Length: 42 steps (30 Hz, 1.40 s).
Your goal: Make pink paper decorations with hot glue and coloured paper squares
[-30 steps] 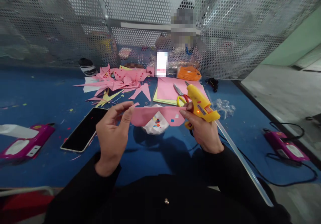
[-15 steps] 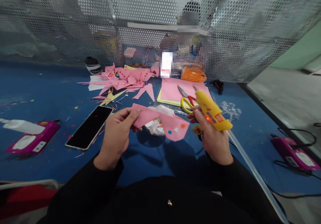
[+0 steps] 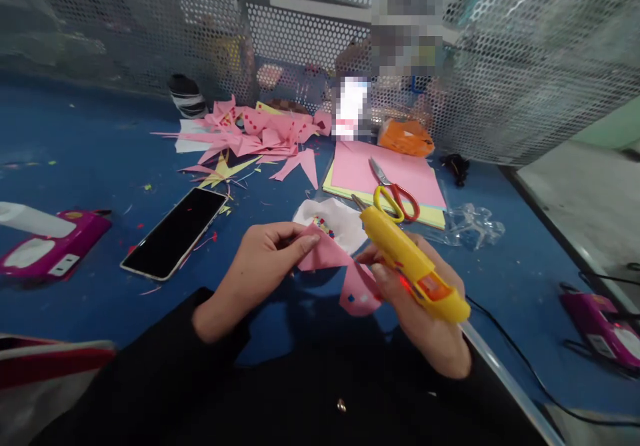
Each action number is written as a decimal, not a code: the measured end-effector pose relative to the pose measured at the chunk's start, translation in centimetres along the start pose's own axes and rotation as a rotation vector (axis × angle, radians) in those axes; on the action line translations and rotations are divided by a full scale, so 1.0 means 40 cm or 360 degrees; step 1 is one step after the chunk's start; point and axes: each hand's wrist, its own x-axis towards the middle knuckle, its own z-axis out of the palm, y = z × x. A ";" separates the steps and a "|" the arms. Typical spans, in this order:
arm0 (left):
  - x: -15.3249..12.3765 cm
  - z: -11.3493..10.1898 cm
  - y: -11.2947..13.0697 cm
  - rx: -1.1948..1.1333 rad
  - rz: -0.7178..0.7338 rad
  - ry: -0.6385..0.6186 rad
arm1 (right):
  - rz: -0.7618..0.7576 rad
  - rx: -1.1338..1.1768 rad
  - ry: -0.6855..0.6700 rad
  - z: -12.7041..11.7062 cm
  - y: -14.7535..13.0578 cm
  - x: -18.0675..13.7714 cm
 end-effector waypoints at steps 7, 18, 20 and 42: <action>0.000 -0.002 0.000 -0.0145 -0.0063 -0.0129 | -0.0248 -0.0345 -0.0373 -0.002 -0.005 -0.006; -0.001 0.000 0.004 -0.0164 -0.0037 -0.0096 | -0.0385 -0.0585 -0.0458 0.002 0.014 -0.014; -0.002 0.001 0.005 -0.0150 -0.0022 -0.0052 | -0.0379 -0.0613 -0.0451 0.002 0.016 -0.016; -0.010 0.007 0.005 -0.0113 -0.0018 -0.0008 | -0.0363 -0.0723 -0.0449 0.013 0.014 -0.016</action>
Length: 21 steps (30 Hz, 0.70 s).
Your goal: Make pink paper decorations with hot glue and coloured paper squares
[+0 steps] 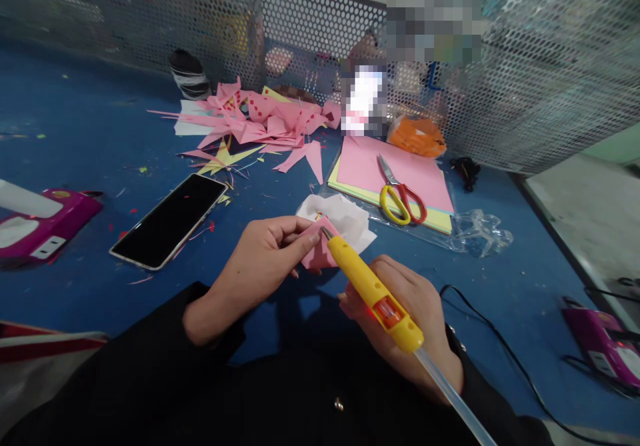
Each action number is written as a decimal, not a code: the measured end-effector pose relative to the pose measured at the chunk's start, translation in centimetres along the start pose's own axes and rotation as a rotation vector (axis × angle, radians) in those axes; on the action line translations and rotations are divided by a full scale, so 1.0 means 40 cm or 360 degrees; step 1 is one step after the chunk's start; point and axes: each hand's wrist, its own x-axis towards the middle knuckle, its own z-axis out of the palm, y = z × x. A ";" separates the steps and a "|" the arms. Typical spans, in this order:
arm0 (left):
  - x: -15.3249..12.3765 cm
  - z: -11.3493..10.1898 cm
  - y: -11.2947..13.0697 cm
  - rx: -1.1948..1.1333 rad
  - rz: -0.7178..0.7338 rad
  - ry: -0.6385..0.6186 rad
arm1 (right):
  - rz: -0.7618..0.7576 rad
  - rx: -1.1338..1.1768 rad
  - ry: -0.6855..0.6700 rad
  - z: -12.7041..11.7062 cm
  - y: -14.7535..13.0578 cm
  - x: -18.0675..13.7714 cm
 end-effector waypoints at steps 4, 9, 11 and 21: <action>0.000 0.001 0.003 0.0011 0.0011 0.0005 | 0.0007 -0.0016 -0.0007 0.001 0.001 0.000; -0.002 0.001 0.002 0.0022 0.0017 0.0011 | -0.0001 -0.0062 0.0022 0.003 0.005 0.002; -0.003 0.001 0.001 0.0025 0.0017 0.0005 | 0.0000 -0.0062 0.0017 0.002 0.003 0.004; -0.003 0.001 0.007 0.0043 0.0016 0.0011 | -0.0004 -0.0044 -0.0009 -0.001 0.001 0.004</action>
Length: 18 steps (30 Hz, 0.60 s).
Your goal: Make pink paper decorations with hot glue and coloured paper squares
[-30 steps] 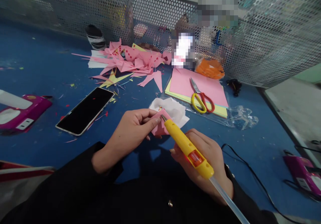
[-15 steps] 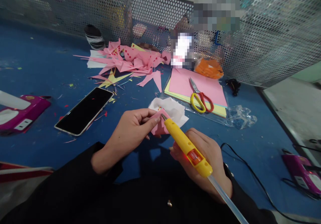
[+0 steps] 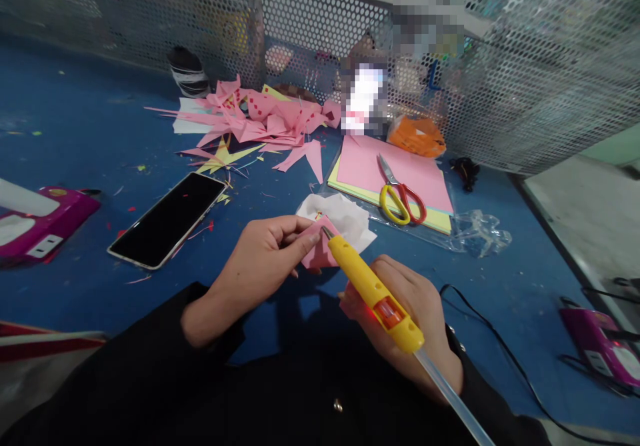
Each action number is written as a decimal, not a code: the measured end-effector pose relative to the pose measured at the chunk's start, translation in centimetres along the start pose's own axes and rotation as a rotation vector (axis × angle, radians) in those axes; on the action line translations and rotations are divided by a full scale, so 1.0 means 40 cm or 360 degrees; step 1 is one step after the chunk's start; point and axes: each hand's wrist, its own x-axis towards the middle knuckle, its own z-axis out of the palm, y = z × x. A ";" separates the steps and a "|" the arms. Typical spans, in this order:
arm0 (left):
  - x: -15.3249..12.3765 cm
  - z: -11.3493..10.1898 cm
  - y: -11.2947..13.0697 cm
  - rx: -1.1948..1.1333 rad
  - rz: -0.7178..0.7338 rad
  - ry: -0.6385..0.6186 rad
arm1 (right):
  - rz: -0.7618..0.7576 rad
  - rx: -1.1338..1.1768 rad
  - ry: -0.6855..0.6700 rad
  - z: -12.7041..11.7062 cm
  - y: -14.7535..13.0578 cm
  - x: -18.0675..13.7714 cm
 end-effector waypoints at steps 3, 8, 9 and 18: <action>0.000 0.000 0.001 -0.0001 -0.0003 0.0011 | -0.0011 -0.0018 0.0005 0.000 0.001 0.000; 0.001 -0.001 0.001 0.0013 0.0011 0.0007 | -0.0008 -0.0025 0.0009 0.000 -0.001 -0.002; 0.000 -0.001 0.001 0.0010 0.0012 0.0006 | -0.0005 -0.0021 0.0006 0.001 -0.001 -0.003; 0.001 -0.002 0.000 0.0014 0.0016 -0.0004 | -0.0001 -0.0015 0.0004 0.005 0.003 -0.001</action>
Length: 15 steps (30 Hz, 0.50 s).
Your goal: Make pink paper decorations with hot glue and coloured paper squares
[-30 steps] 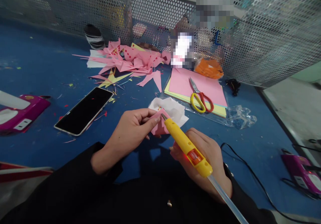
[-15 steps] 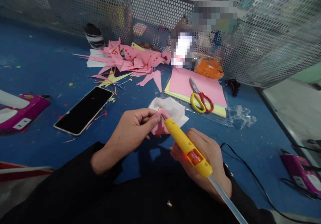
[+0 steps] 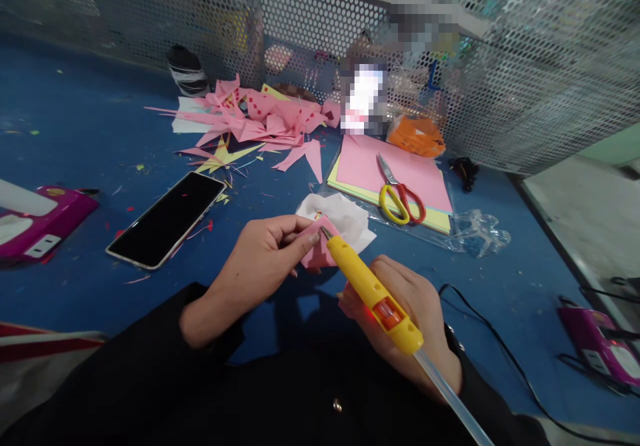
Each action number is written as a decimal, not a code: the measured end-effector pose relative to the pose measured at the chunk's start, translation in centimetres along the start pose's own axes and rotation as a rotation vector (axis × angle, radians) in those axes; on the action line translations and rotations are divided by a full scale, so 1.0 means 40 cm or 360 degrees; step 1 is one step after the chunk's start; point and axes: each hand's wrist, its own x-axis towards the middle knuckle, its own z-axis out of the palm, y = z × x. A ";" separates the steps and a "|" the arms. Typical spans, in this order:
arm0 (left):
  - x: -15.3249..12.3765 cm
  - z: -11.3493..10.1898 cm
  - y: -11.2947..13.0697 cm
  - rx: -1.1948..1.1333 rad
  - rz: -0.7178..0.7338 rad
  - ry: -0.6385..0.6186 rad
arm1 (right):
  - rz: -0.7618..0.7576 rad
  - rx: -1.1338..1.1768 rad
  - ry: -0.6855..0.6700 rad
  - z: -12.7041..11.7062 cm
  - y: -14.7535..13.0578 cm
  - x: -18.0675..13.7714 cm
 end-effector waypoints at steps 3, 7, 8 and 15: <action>0.001 -0.001 -0.001 0.0008 0.0017 -0.0018 | 0.0010 0.0010 -0.0018 0.001 -0.001 -0.002; 0.000 -0.003 -0.001 0.0026 0.0002 -0.0047 | 0.0019 -0.0008 -0.0022 0.000 -0.001 -0.005; 0.000 -0.004 -0.001 0.0037 -0.0004 -0.0058 | 0.0018 -0.0016 -0.0016 0.000 0.000 -0.006; -0.002 -0.003 0.001 0.0058 -0.0008 -0.0069 | 0.0032 -0.0004 -0.0030 0.001 0.001 -0.004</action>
